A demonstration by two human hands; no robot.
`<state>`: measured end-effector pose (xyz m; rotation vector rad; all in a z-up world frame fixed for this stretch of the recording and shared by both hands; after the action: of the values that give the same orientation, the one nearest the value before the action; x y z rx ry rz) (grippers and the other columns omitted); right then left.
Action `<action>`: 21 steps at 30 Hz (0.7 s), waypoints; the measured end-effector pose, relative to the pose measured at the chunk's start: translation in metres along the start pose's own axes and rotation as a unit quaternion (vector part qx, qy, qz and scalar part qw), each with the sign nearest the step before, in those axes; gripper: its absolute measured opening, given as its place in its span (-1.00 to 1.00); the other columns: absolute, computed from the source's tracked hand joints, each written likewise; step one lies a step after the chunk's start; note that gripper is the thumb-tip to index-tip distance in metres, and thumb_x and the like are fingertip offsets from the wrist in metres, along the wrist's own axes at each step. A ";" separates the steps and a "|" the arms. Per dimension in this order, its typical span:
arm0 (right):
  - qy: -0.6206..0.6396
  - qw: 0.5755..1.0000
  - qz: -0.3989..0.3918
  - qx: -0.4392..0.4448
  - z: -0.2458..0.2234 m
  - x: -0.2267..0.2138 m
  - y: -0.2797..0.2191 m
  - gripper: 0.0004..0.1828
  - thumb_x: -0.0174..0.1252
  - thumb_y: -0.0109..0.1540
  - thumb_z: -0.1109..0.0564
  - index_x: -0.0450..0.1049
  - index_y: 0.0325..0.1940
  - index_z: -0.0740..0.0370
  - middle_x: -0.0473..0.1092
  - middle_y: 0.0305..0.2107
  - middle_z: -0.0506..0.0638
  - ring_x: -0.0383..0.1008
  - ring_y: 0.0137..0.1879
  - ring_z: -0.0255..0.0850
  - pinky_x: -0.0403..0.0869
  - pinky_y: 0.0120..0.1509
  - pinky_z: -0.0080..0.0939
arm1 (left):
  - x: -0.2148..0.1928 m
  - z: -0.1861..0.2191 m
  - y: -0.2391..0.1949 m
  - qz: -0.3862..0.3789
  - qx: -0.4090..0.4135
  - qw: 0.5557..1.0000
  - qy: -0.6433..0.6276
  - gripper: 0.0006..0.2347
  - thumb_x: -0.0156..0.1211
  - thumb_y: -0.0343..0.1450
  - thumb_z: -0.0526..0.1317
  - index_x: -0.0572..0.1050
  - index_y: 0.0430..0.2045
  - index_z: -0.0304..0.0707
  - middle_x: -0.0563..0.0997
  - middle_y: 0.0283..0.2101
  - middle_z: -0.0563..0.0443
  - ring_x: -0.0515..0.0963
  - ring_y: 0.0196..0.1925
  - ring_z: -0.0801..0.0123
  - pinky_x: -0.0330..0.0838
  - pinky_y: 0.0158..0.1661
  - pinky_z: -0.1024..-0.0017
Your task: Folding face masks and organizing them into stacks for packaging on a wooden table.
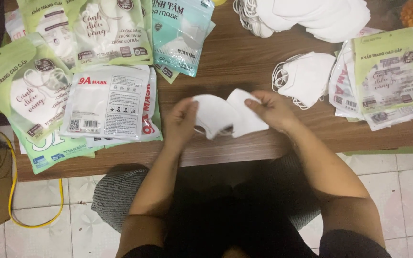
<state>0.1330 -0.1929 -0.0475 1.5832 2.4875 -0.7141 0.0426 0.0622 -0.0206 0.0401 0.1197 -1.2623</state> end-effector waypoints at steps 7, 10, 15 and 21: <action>0.045 0.996 -0.074 0.023 -0.015 0.011 -0.017 -0.85 0.32 0.23 0.11 0.65 -0.16 0.17 0.57 -0.47 -0.02 0.54 -0.36 -0.31 0.57 -0.18 -0.29 | 0.004 0.017 0.000 0.036 0.221 0.960 0.167 -0.90 0.17 0.50 -0.42 0.59 -0.17 -0.45 0.68 -0.28 -0.35 0.70 -0.19 -0.08 0.58 -0.19 0.12; 0.073 0.991 -0.112 0.019 0.010 0.032 -0.007 -0.83 0.32 0.24 0.09 0.65 -0.13 0.19 0.60 -0.43 0.08 0.57 -0.33 -0.24 0.59 -0.17 -0.21 | 0.025 -0.025 0.000 -0.059 0.029 0.998 0.012 -0.84 0.12 0.55 -0.25 0.64 -0.11 -0.22 0.72 -0.21 -0.15 0.68 -0.09 0.24 0.56 -0.06 0.23; 0.122 0.987 -0.105 0.016 0.013 0.044 -0.003 -0.90 0.32 0.24 0.16 0.62 -0.18 0.20 0.58 -0.43 -0.01 0.56 -0.32 -0.31 0.59 -0.17 -0.29 | 0.044 -0.060 -0.002 -0.154 -0.069 0.982 -0.091 -0.83 0.18 0.54 -0.16 0.67 -0.10 -0.14 0.73 -0.24 0.02 0.63 -0.17 0.51 0.56 -0.07 0.39; 0.124 0.986 -0.108 0.020 0.011 0.046 -0.007 -0.83 0.32 0.26 0.08 0.61 -0.16 0.21 0.57 -0.42 -0.03 0.54 -0.33 -0.32 0.59 -0.17 -0.29 | 0.049 -0.040 -0.008 -0.145 -0.011 0.987 -0.062 -0.83 0.29 0.48 -0.21 0.67 -0.10 -0.20 0.74 -0.26 -0.09 0.64 -0.17 0.46 0.58 -0.16 0.38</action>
<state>0.1048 -0.1620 -0.0700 1.5122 2.8765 -0.6284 0.0465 0.0176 -0.0658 -0.0772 0.0307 -1.5497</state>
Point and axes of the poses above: each hand's wrist, its own y-axis towards the middle knuckle, its own x-axis out of the palm, z = x × y, the point moved 7 cm from there along y, towards the middle knuckle
